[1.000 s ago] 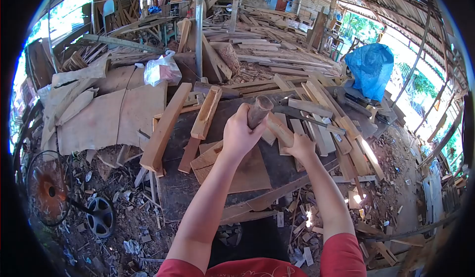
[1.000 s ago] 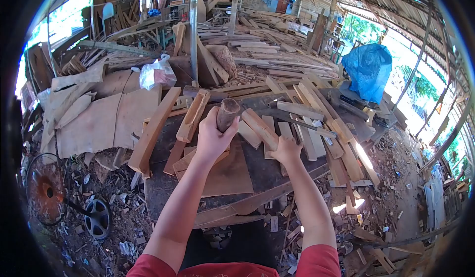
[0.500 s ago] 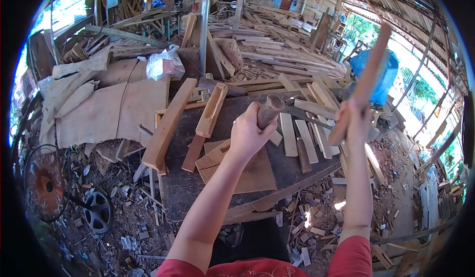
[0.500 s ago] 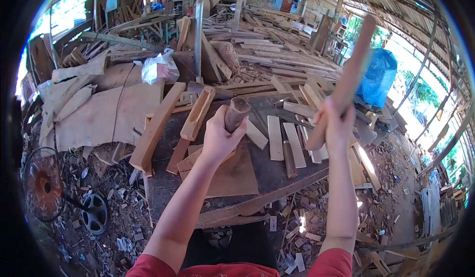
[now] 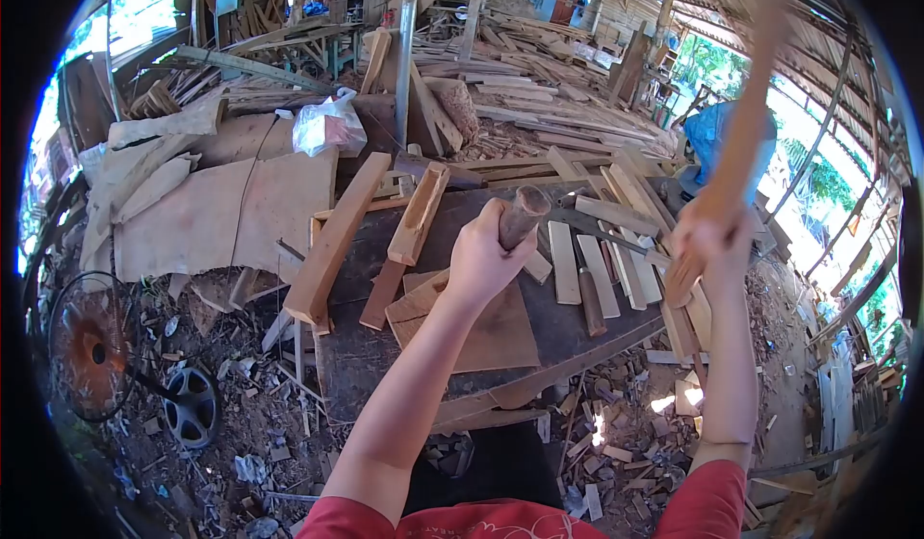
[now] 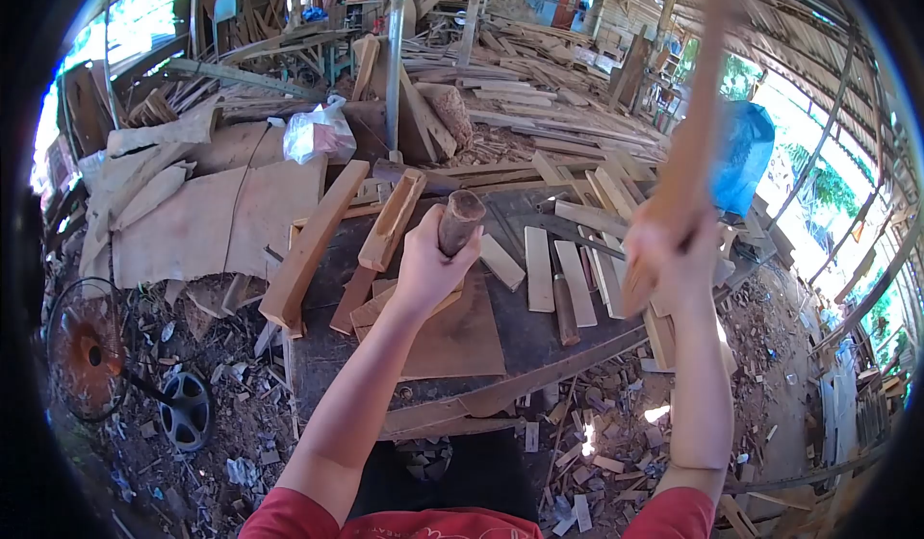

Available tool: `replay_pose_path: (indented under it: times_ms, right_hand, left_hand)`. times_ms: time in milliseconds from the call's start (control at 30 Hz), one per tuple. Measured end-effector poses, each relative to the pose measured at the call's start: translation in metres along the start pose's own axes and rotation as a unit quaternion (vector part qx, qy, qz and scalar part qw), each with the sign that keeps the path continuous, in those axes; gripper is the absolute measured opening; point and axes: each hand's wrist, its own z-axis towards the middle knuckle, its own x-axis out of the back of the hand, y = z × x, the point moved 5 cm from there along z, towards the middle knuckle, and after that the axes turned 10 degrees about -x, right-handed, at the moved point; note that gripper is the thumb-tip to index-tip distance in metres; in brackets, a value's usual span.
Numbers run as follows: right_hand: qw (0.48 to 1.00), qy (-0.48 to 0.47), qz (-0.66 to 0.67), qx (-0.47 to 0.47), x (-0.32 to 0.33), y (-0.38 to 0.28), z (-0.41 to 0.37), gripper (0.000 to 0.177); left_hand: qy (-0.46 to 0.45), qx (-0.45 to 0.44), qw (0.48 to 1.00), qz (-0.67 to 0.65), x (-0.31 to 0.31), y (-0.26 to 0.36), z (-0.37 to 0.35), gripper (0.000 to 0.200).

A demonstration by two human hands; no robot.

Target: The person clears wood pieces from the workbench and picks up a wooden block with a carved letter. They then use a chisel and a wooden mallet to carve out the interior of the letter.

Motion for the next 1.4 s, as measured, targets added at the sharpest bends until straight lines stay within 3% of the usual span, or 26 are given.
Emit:
replay_pose_path:
  times_ms: [33, 67, 167, 200, 233, 267, 300, 367, 400, 433, 467, 500, 567, 600, 633, 700, 767, 800, 833, 867, 900, 967, 1000, 1100, 1133, 1400]
  right_hand:
    - [0.97, -0.065, -0.234, 0.008, -0.013, 0.0, -0.004, 0.077]
    - [0.898, -0.24, -0.349, 0.118, -0.041, -0.029, -0.016, 0.072]
    - [0.915, -0.169, -0.365, 0.021, -0.014, -0.034, 0.004, 0.055]
    - [0.961, -0.083, -0.245, 0.095, -0.006, -0.031, 0.009, 0.05]
    - [0.96, -0.081, -0.249, 0.095, -0.008, -0.023, 0.011, 0.05]
    - [0.999, -0.015, -0.028, 0.044, 0.002, -0.015, 0.014, 0.049]
    - [0.979, 0.052, 0.196, -0.01, 0.008, -0.001, 0.014, 0.048]
    - [0.955, 0.084, 0.281, 0.038, -0.005, -0.003, 0.0, 0.051]
    - [0.998, 0.002, 0.017, 0.056, -0.017, -0.012, -0.006, 0.054]
    - [0.962, -0.08, -0.249, 0.072, -0.033, -0.013, -0.01, 0.056]
    - [0.921, -0.178, -0.319, 0.136, -0.052, -0.013, -0.015, 0.058]
    - [0.923, -0.177, -0.316, 0.132, -0.049, -0.018, -0.013, 0.058]
    - [0.931, -0.167, -0.321, 0.04, -0.031, -0.028, -0.003, 0.057]
    - [0.966, -0.089, -0.209, 0.121, -0.024, -0.021, 0.0, 0.054]
    - [0.967, -0.083, -0.209, 0.119, -0.026, -0.018, -0.001, 0.054]
    - [0.989, 0.05, 0.137, -0.015, -0.023, -0.007, 0.0, 0.05]
    - [0.974, 0.032, 0.224, -0.012, -0.034, 0.003, -0.003, 0.048]
    - [0.99, -0.044, -0.025, 0.133, -0.045, -0.012, -0.008, 0.051]
    - [0.917, -0.115, -0.272, 0.269, -0.062, -0.018, -0.016, 0.054]
    - [0.938, -0.219, -0.233, 0.134, -0.064, -0.006, -0.009, 0.06]
    - [0.939, -0.218, -0.23, 0.132, -0.058, -0.011, -0.008, 0.06]
    - [0.944, -0.206, -0.256, 0.0, -0.04, -0.01, -0.001, 0.062]
    - [0.968, -0.146, -0.198, 0.054, -0.035, -0.003, 0.002, 0.059]
    - [0.992, -0.03, -0.118, 0.027, -0.036, 0.03, 0.01, 0.056]
    - [0.983, -0.007, -0.18, 0.023, -0.038, 0.046, 0.016, 0.054]
    - [0.895, -0.119, -0.409, -0.133, -0.113, 0.177, 0.023, 0.058]
  left_hand:
    - [-0.008, 0.001, 1.0, 0.009, -0.001, 0.001, 0.0, 0.028]
    - [-0.007, 0.001, 1.0, 0.011, -0.003, 0.001, 0.0, 0.028]
    - [-0.017, -0.046, 0.999, 0.015, -0.01, 0.005, -0.007, 0.026]
    - [-0.022, -0.044, 0.999, 0.004, -0.011, 0.006, -0.006, 0.026]
    - [-0.024, -0.042, 0.999, -0.009, -0.013, 0.007, -0.005, 0.027]
    - [-0.02, -0.039, 0.999, -0.013, -0.013, 0.007, -0.005, 0.027]
    - [-0.022, -0.033, 0.999, -0.019, -0.013, 0.005, -0.003, 0.027]
    - [-0.028, -0.028, 0.999, -0.019, -0.012, 0.005, -0.001, 0.027]
    - [-0.027, -0.017, 0.999, -0.028, -0.011, 0.004, -0.001, 0.027]
    - [-0.025, -0.008, 0.999, -0.037, -0.009, 0.003, 0.0, 0.027]
    - [-0.026, -0.006, 0.999, -0.035, -0.008, 0.003, -0.001, 0.027]
    - [-0.035, -0.01, 0.999, -0.033, -0.008, 0.003, -0.003, 0.027]
    - [-0.048, -0.019, 0.998, -0.035, -0.01, 0.003, -0.002, 0.027]
    - [-0.04, -0.024, 0.999, -0.022, -0.01, 0.002, -0.002, 0.028]
    - [-0.031, -0.029, 0.999, -0.011, -0.01, 0.002, -0.001, 0.028]
    - [-0.026, -0.027, 0.999, -0.03, -0.01, 0.003, 0.001, 0.028]
    - [-0.035, 0.017, 0.999, -0.034, -0.009, 0.001, 0.001, 0.027]
    - [-0.036, 0.017, 0.999, -0.032, -0.009, 0.0, 0.0, 0.027]
    - [-0.034, 0.003, 0.999, -0.038, -0.008, 0.0, 0.0, 0.027]
    - [-0.033, -0.01, 0.998, -0.043, -0.007, 0.0, -0.001, 0.027]
    - [-0.036, -0.01, 0.998, -0.042, -0.007, 0.0, -0.001, 0.027]
    - [-0.032, -0.009, 0.998, -0.046, -0.009, 0.0, -0.001, 0.027]
    - [-0.031, -0.008, 0.998, -0.049, -0.01, 0.001, -0.001, 0.027]
    - [-0.044, 0.018, 0.998, -0.038, -0.009, 0.0, 0.0, 0.027]
    - [-0.043, 0.011, 0.998, -0.033, -0.008, 0.001, 0.001, 0.027]
    - [-0.018, -0.042, 0.998, -0.051, -0.009, 0.003, -0.002, 0.023]
